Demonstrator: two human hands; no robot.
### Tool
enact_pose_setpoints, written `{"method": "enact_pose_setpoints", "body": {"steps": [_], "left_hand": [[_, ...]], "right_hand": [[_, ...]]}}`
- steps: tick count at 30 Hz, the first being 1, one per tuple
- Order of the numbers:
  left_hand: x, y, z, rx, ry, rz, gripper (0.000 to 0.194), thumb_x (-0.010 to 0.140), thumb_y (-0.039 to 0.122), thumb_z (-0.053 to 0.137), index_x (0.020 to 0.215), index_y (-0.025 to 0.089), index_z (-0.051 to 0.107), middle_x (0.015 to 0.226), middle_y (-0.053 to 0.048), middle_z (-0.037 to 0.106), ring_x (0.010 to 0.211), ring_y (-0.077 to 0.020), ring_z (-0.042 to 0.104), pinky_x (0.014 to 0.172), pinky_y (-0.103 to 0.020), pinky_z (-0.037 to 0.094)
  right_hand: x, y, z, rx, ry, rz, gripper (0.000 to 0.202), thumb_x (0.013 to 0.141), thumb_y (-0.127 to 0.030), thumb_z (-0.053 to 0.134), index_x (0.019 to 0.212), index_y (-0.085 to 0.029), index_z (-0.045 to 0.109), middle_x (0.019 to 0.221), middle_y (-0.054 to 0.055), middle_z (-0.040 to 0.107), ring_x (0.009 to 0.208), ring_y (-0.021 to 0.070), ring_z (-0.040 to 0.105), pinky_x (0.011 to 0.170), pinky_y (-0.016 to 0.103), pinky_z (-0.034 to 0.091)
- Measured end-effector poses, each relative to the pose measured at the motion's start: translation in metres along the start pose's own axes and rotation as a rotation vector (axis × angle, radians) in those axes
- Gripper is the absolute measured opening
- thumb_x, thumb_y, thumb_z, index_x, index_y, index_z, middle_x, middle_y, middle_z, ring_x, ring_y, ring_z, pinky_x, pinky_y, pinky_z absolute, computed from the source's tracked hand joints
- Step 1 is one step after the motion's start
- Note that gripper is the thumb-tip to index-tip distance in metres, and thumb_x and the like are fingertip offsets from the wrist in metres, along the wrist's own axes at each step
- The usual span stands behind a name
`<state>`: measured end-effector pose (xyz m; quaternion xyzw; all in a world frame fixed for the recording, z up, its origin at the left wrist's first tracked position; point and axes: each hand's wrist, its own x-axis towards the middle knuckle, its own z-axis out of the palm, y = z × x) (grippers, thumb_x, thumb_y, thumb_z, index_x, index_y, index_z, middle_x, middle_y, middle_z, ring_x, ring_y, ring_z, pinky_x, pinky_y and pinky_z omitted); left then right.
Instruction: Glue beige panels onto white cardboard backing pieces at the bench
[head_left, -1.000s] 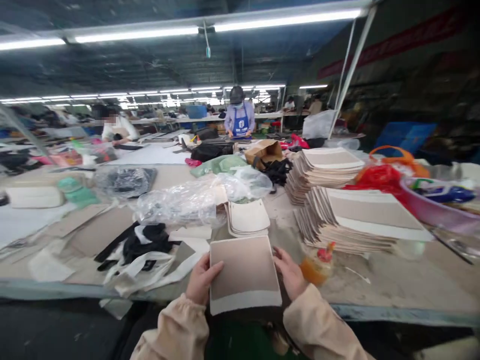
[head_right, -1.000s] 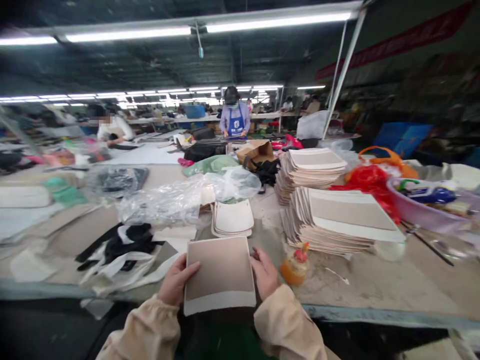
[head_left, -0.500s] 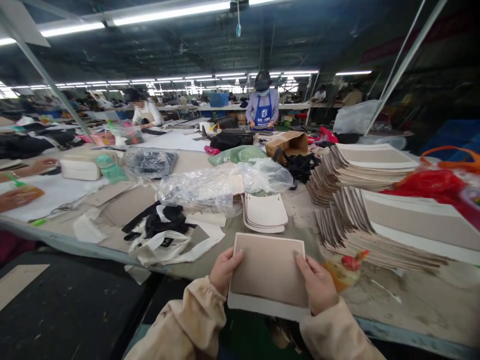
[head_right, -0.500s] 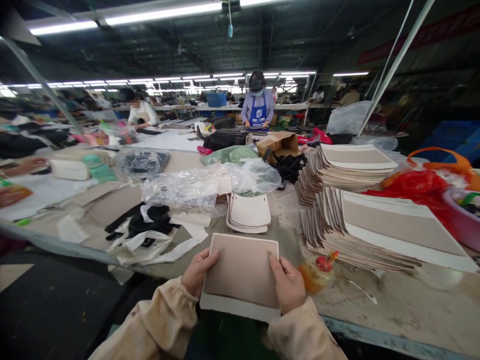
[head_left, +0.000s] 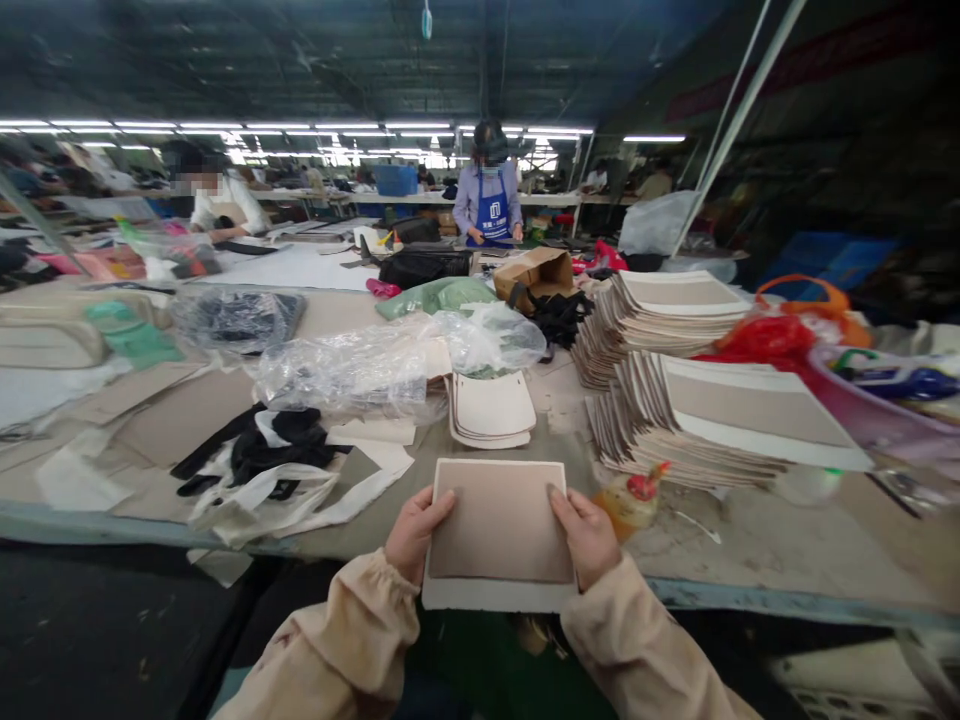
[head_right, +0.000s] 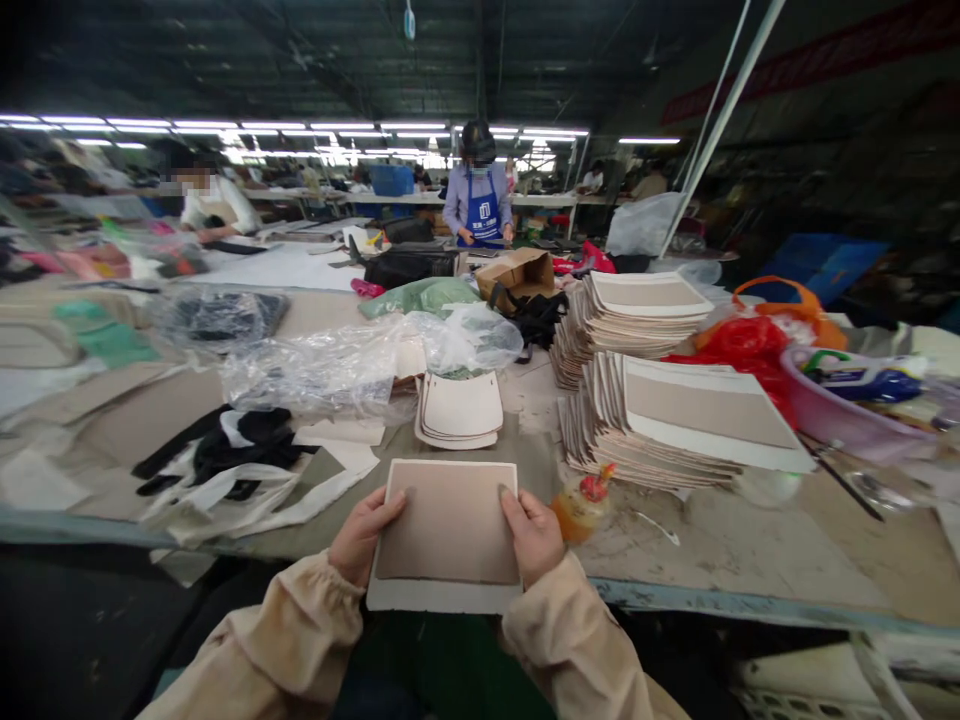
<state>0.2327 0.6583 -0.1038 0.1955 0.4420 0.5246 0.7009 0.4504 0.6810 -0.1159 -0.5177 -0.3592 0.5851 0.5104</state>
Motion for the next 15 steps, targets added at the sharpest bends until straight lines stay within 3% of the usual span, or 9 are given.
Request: {"method": "enact_pose_setpoints", "body": {"steps": [5,11,15], "left_hand": [[-0.005,0.000,0.002,0.056,0.023,-0.063,0.049,0.062,0.039,0.078,0.100,0.012,0.063,0.080,-0.009,0.071,0.066,-0.0233,0.068,0.058,-0.031,0.054],[-0.006,-0.003,-0.002,0.009,0.014,-0.110,0.058,0.059,0.038,0.080,0.108,0.014,0.060,0.082,-0.009,0.072,0.074,-0.0280,0.069,0.061,-0.035,0.056],[0.002,-0.003,-0.005,0.043,0.088,-0.053,0.057,0.058,0.035,0.082,0.106,0.014,0.059,0.081,-0.008,0.072,0.072,-0.0260,0.069,0.059,-0.033,0.056]], "right_hand": [[-0.002,0.000,0.001,-0.017,0.032,-0.039,0.041,0.064,-0.057,0.071,0.070,-0.017,0.066,0.061,0.000,0.063,0.057,0.0144,0.054,0.054,0.024,0.041],[-0.004,-0.004,0.006,0.080,-0.091,0.003,0.045,0.064,-0.062,0.067,0.072,-0.018,0.064,0.059,0.000,0.062,0.052,0.0143,0.053,0.053,0.027,0.042],[0.000,0.001,0.002,-0.008,-0.120,-0.034,0.050,0.068,-0.066,0.061,0.076,-0.017,0.066,0.063,0.002,0.064,0.058,0.0161,0.056,0.057,0.028,0.044]]}}
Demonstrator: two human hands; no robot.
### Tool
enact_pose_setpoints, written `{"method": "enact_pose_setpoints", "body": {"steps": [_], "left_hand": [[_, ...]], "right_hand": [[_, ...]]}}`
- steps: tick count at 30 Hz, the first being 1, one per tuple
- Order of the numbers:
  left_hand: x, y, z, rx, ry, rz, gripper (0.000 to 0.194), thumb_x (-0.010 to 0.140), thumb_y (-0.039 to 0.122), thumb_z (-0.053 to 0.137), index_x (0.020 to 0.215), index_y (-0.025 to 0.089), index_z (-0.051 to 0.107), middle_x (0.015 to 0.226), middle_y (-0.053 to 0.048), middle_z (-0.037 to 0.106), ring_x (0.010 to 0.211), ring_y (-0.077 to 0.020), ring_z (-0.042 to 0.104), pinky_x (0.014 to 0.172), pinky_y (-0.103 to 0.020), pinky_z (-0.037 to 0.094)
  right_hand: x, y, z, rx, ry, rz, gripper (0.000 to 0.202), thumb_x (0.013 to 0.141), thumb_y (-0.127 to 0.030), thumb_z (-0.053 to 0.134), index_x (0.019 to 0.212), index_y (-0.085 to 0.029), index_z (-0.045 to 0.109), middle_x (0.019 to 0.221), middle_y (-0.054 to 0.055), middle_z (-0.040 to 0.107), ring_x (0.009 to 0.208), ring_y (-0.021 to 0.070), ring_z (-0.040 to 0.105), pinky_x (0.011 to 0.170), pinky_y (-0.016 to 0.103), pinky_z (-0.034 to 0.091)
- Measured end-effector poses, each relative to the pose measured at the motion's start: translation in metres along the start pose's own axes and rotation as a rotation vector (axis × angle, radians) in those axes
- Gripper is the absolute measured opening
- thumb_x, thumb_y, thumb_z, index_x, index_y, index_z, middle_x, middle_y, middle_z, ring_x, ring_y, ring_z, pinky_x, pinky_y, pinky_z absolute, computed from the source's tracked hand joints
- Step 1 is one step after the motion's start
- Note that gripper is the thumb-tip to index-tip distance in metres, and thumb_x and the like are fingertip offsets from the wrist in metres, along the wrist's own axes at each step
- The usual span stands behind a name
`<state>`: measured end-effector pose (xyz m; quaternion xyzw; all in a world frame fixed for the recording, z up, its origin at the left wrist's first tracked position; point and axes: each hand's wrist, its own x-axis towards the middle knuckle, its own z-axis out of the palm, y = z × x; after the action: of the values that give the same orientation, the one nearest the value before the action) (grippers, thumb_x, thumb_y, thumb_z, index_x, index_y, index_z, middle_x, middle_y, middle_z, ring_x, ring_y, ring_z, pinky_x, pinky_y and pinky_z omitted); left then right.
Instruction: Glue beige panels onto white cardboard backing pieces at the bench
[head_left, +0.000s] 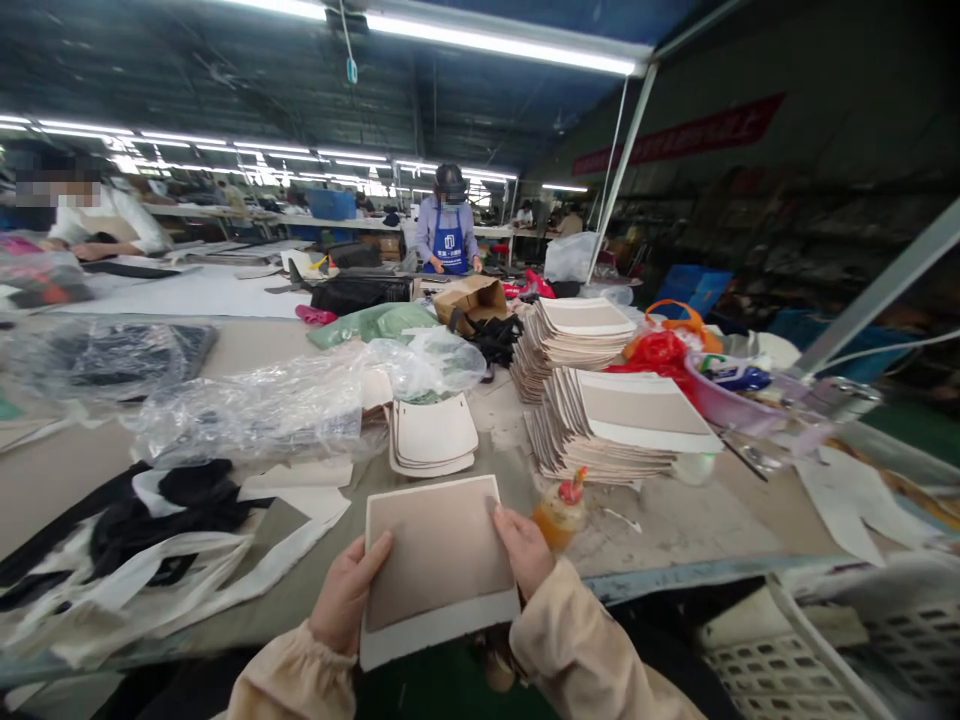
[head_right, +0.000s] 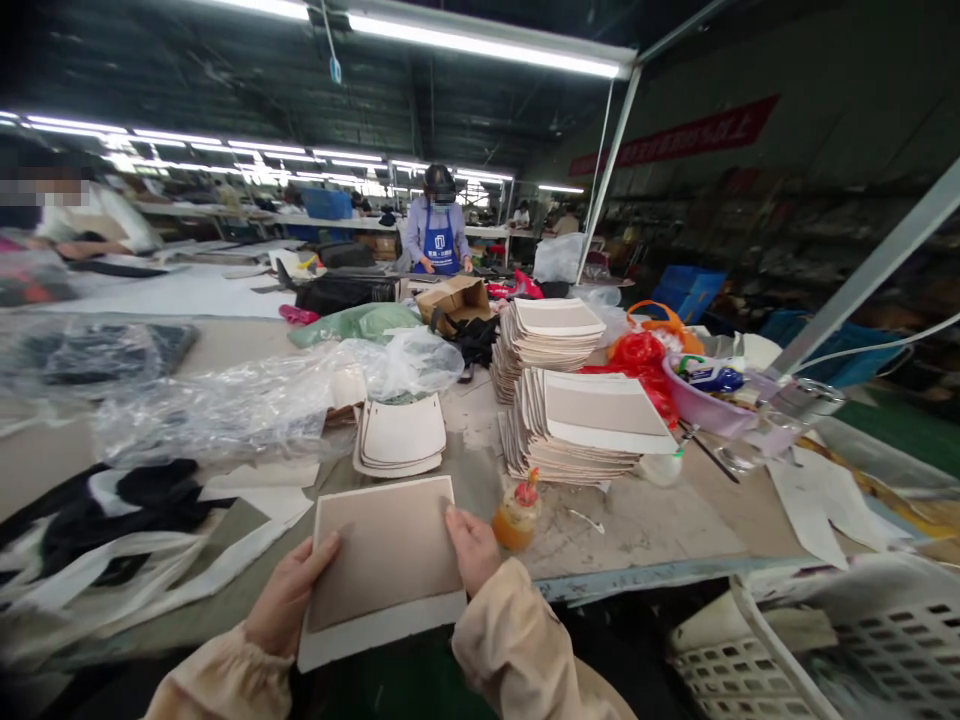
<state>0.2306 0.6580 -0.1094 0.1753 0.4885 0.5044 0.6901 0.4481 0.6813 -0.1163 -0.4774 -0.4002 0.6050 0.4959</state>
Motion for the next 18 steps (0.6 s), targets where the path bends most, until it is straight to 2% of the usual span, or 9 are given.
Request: {"method": "enact_pose_setpoints", "body": {"steps": [3,5,11,16,18], "left_hand": [[0.001,0.000,-0.001,0.029,0.039,0.071,0.052,0.060,0.038,0.081,0.101,0.014,0.060,0.079,-0.008,0.072,0.069,-0.0241,0.069,0.058,-0.031,0.055],[-0.001,-0.001,0.000,0.038,0.024,0.097,0.050,0.061,0.039,0.080,0.099,0.013,0.060,0.078,-0.008,0.071,0.067,-0.0224,0.068,0.059,-0.030,0.055],[-0.001,-0.008,0.003,0.032,0.010,0.125,0.047,0.065,0.041,0.077,0.098,0.012,0.061,0.077,-0.007,0.071,0.065,-0.0201,0.067,0.058,-0.028,0.053],[-0.013,-0.002,-0.001,0.059,0.011,0.082,0.051,0.060,0.043,0.079,0.098,0.013,0.062,0.079,-0.007,0.071,0.066,-0.0205,0.067,0.058,-0.027,0.053],[-0.014,-0.007,0.009,0.143,0.131,0.075,0.055,0.058,0.048,0.078,0.100,0.016,0.063,0.074,-0.004,0.072,0.061,-0.0203,0.067,0.053,-0.027,0.052]], "right_hand": [[-0.003,0.005,-0.004,-0.126,-0.062,-0.014,0.050,0.071,-0.064,0.061,0.087,-0.017,0.069,0.076,0.004,0.069,0.072,0.0193,0.060,0.065,0.029,0.047],[-0.006,0.009,-0.006,-0.170,-0.054,0.006,0.050,0.071,-0.061,0.063,0.095,-0.017,0.069,0.084,0.005,0.071,0.080,0.0222,0.062,0.070,0.031,0.048],[-0.007,0.017,-0.010,-0.102,-0.053,-0.023,0.049,0.072,-0.056,0.066,0.101,-0.017,0.068,0.095,0.008,0.071,0.093,0.0266,0.062,0.082,0.036,0.049],[-0.007,0.013,-0.004,-0.067,-0.018,-0.061,0.046,0.072,-0.056,0.066,0.096,-0.017,0.069,0.087,0.007,0.071,0.083,0.0242,0.063,0.075,0.035,0.050],[-0.016,0.005,0.001,0.002,-0.023,-0.075,0.044,0.072,-0.058,0.063,0.094,-0.020,0.070,0.081,0.003,0.071,0.074,0.0202,0.063,0.073,0.032,0.050]]}}
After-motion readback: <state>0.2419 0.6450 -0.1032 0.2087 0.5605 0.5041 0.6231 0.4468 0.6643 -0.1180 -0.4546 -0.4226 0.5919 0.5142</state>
